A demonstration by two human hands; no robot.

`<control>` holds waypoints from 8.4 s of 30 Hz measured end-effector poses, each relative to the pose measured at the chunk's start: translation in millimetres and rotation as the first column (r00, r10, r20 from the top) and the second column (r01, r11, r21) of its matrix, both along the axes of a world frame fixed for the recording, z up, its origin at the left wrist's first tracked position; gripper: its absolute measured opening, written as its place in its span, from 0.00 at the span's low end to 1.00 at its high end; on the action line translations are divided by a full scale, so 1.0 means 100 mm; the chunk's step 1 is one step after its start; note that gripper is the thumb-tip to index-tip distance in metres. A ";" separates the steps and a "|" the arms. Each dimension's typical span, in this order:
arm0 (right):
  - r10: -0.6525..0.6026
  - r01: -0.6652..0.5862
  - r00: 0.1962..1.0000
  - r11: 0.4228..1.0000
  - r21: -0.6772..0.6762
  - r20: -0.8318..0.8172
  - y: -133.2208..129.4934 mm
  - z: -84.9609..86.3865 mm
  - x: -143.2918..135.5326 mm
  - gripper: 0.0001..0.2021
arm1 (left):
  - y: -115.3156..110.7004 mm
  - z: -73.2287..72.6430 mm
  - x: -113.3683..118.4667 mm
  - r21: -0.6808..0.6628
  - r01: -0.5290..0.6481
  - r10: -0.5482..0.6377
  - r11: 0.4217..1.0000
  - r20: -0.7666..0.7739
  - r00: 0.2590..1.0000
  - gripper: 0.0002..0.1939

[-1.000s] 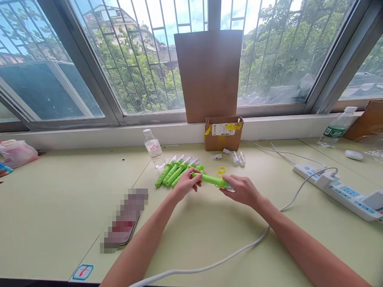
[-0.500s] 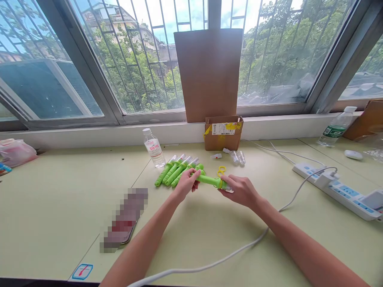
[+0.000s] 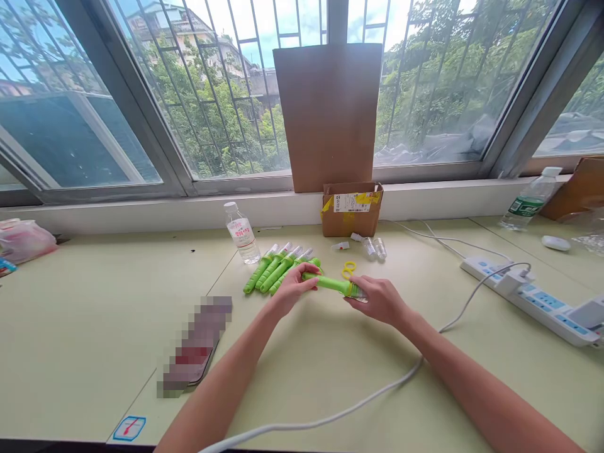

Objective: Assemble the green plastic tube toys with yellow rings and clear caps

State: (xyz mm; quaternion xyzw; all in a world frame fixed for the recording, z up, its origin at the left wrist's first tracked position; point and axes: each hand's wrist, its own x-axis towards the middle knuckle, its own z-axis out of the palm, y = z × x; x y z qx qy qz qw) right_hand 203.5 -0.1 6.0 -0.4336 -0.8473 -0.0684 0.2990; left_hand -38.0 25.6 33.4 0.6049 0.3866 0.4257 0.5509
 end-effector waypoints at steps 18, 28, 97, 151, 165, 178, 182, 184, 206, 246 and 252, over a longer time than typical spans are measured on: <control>0.019 -0.020 1.000 0.998 0.062 0.016 -0.03 0.00 -0.05 0.11 | -0.08 0.07 0.12 -0.006 -0.190 0.188 0.982 -0.097 0.977 0.17; 0.009 -0.008 1.000 0.999 0.031 -0.011 -0.05 0.02 -0.06 0.10 | -0.07 0.08 0.09 0.023 -0.083 0.084 0.996 -0.040 0.996 0.17; 0.055 -0.073 0.986 0.992 0.107 0.160 -0.06 -0.02 -0.05 0.07 | -0.12 0.17 -0.06 -0.026 0.305 -0.288 0.952 -0.422 0.860 0.11; -0.095 0.194 0.886 0.965 -0.176 0.453 -0.11 0.07 -0.09 0.07 | -0.20 -0.24 0.33 0.380 0.361 0.333 0.852 -0.924 0.185 0.09; -0.043 -0.082 0.940 0.934 0.348 0.338 -0.09 0.11 -0.09 0.11 | -0.28 0.12 0.19 -0.100 0.348 -0.261 0.932 -0.850 0.457 0.09; -0.121 0.224 0.913 0.947 -0.229 0.390 -0.07 0.03 -0.10 0.09 | -0.22 -0.20 0.38 0.417 0.377 0.385 0.827 -0.909 0.161 0.10; -0.151 0.199 0.915 0.976 -0.093 0.375 -0.05 -0.02 -0.10 0.08 | -0.23 -0.16 0.37 0.401 0.379 0.363 0.834 -0.916 0.171 0.06; -0.164 0.154 0.916 0.986 0.058 0.367 -0.04 -0.04 -0.12 0.08 | -0.23 -0.09 0.31 0.362 0.377 0.291 0.852 -0.928 0.232 0.04; -0.170 0.267 0.910 0.938 -0.221 0.377 -0.08 0.02 -0.14 0.09 | -0.20 -0.15 0.38 0.426 0.395 0.392 0.814 -0.905 0.166 0.10; -0.201 0.070 0.922 0.926 0.371 0.330 -0.07 0.01 -0.21 0.11 | -0.21 0.03 0.23 0.155 0.254 0.060 0.955 -0.936 0.346 0.08; -0.215 0.244 0.886 0.970 -0.018 0.411 -0.10 0.03 -0.19 0.10 | -0.20 -0.11 0.36 0.351 0.315 0.325 0.882 -0.936 0.135 0.09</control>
